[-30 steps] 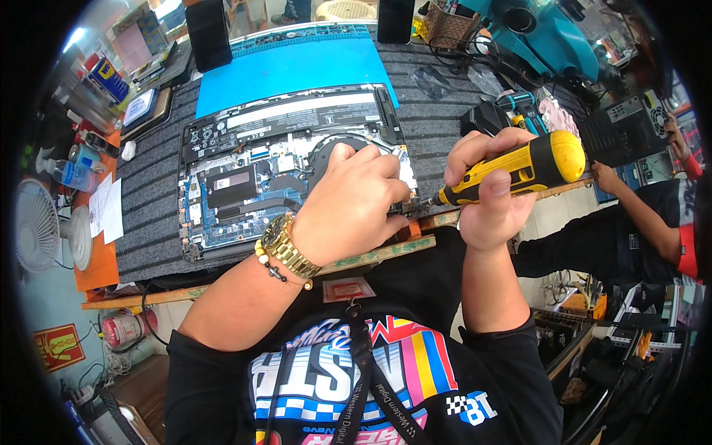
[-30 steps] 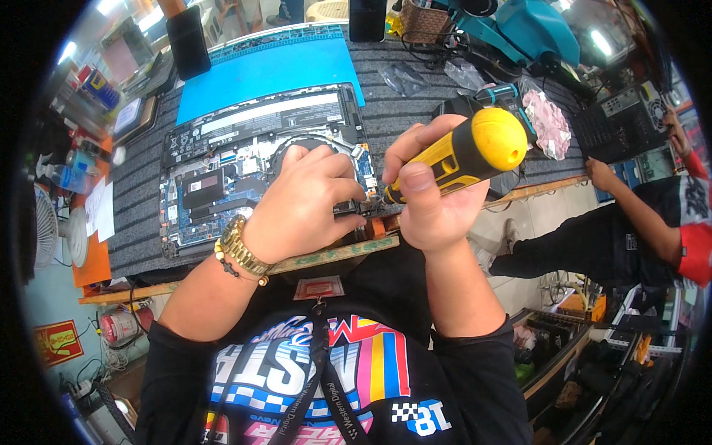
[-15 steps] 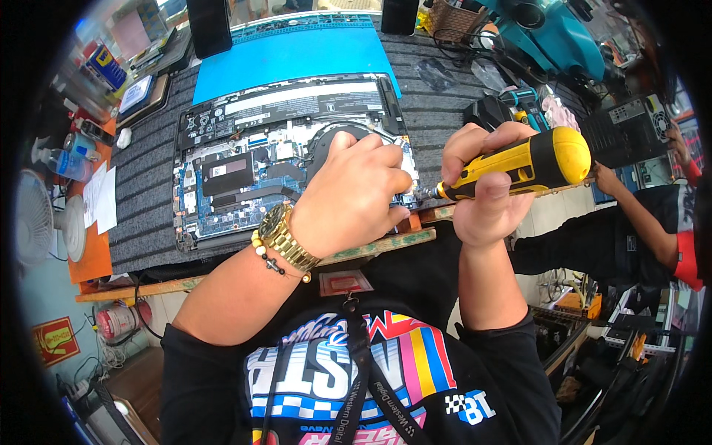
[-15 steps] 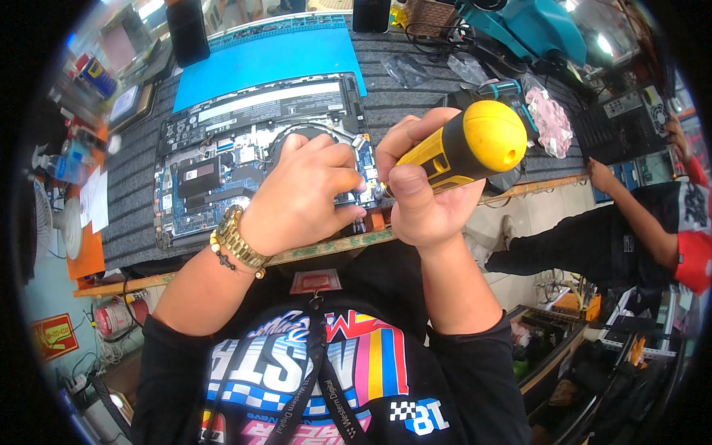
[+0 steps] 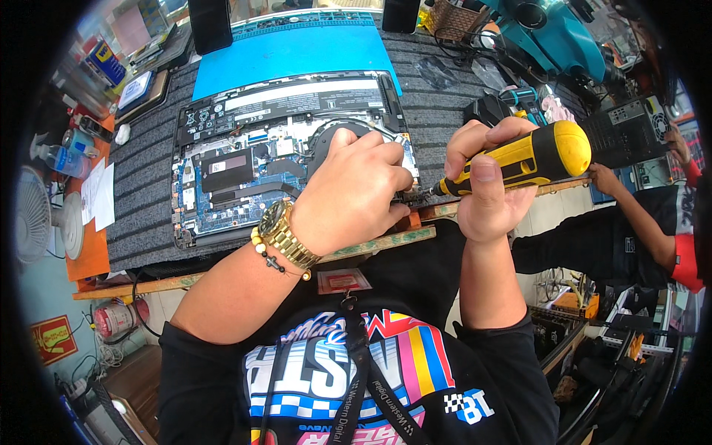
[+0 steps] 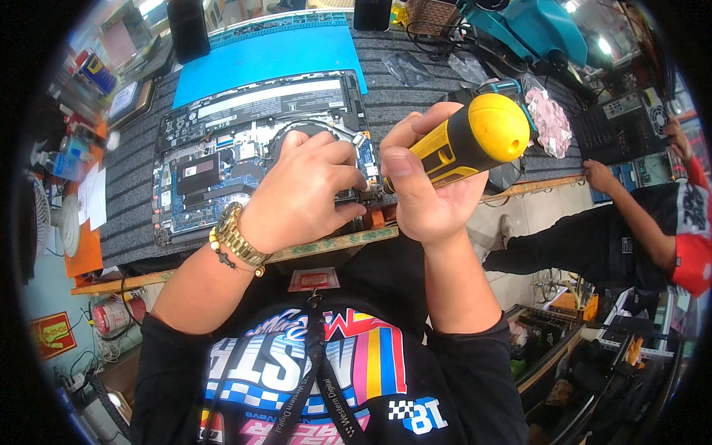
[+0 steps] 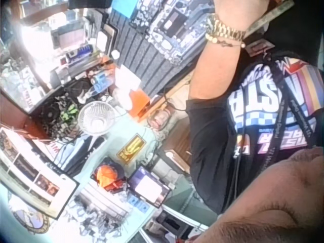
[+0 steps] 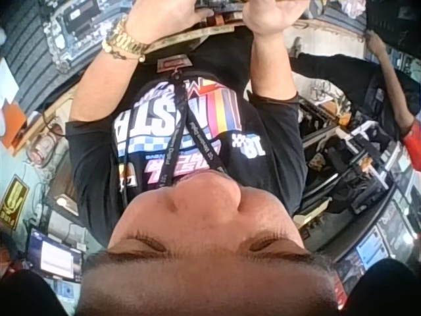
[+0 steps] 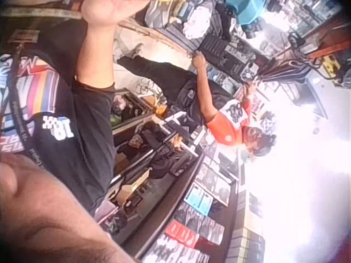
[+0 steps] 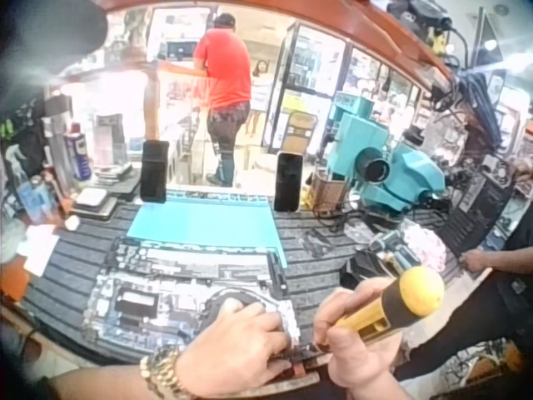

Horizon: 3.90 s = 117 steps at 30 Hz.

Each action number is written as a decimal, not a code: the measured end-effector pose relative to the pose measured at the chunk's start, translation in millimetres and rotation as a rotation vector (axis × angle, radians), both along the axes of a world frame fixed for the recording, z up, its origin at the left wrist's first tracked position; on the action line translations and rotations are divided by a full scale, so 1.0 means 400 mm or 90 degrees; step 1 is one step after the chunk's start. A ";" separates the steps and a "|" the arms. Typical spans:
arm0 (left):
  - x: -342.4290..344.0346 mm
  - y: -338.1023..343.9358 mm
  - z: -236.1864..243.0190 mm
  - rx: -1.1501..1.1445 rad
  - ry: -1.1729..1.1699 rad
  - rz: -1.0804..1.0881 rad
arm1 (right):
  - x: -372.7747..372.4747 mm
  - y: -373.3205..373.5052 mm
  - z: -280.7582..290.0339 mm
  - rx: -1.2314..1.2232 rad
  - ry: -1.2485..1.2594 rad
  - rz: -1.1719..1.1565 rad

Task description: The person uses a screwdriver to work on internal components of an open laptop on a repair bench, moving small wires and components with their hands and a tool.

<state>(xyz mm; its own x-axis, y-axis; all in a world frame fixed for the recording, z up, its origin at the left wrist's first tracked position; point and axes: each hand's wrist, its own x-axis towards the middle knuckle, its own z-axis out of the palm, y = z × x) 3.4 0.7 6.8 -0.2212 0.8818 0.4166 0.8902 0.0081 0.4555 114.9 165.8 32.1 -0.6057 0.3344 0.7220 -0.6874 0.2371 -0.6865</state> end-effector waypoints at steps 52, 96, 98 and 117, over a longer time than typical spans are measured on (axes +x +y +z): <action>0.000 -0.001 -0.001 0.017 0.009 -0.001 | 0.005 0.017 -0.006 -0.008 -0.004 0.004; 0.001 0.000 -0.006 0.019 0.004 -0.003 | -0.021 0.044 -0.013 -0.013 0.013 0.022; 0.001 -0.001 -0.005 0.017 0.004 -0.001 | -0.021 0.049 -0.014 -0.019 0.011 0.040; 0.001 -0.002 0.005 0.006 0.044 -0.023 | -0.026 0.050 -0.010 -0.012 0.001 0.050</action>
